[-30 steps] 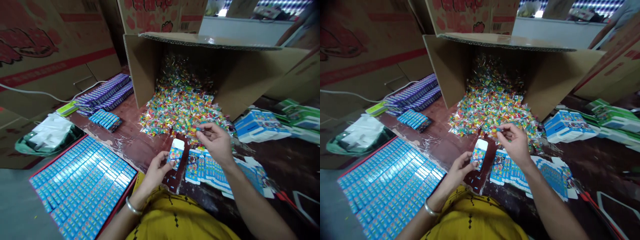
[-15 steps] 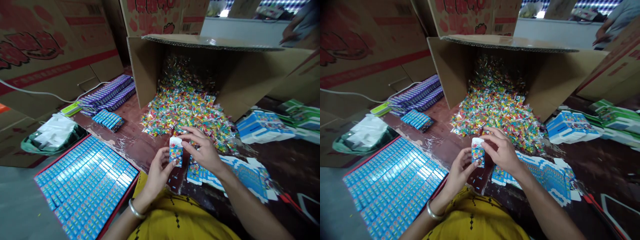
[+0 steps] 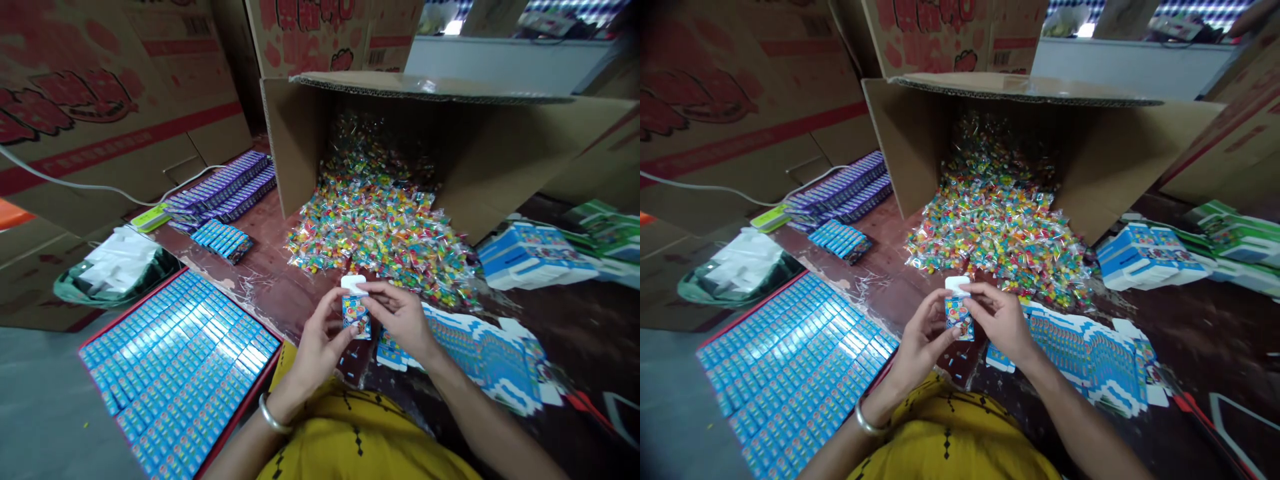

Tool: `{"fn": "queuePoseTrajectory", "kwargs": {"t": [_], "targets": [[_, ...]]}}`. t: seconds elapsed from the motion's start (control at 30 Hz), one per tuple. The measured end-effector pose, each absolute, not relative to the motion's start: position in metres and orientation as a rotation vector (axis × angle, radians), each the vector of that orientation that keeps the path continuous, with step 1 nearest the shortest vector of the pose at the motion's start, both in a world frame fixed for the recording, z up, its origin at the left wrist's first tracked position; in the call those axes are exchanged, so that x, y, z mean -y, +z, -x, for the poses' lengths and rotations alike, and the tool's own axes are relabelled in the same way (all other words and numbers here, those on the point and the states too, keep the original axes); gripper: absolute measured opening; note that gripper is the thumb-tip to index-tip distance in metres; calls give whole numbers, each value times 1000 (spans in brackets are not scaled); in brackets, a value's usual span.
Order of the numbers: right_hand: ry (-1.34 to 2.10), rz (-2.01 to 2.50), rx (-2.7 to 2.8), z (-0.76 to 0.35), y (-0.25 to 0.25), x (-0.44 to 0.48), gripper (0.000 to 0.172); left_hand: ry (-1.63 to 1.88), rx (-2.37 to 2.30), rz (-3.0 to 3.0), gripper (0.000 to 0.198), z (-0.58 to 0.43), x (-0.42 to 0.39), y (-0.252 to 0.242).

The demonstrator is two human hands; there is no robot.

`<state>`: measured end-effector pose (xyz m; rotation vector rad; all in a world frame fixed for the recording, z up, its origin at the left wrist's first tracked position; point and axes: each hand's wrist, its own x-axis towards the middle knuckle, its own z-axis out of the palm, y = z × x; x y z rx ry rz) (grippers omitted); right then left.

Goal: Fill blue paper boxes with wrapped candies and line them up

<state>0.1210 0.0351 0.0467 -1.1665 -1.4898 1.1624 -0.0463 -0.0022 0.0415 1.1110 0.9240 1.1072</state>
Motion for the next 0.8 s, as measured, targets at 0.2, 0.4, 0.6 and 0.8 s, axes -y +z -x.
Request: {"fn": "queuePoseTrajectory", "kwargs": {"t": [0.2,0.4,0.6,0.8], "targets": [[1061,1143,1537,-115,39,-33,16,1018,-943,-1132,43,51,3,36],[1126,1089,1386,-107,41,-32,12,1029,-953,-1110,38,51,3,37],[1210,1042,1398,-106,41,-34,17,1155,-942,-984,45,49,3,42],[1249,1034,1399,-108,47,-43,22,1150,-1008,-1037,45,51,5,37]]}}
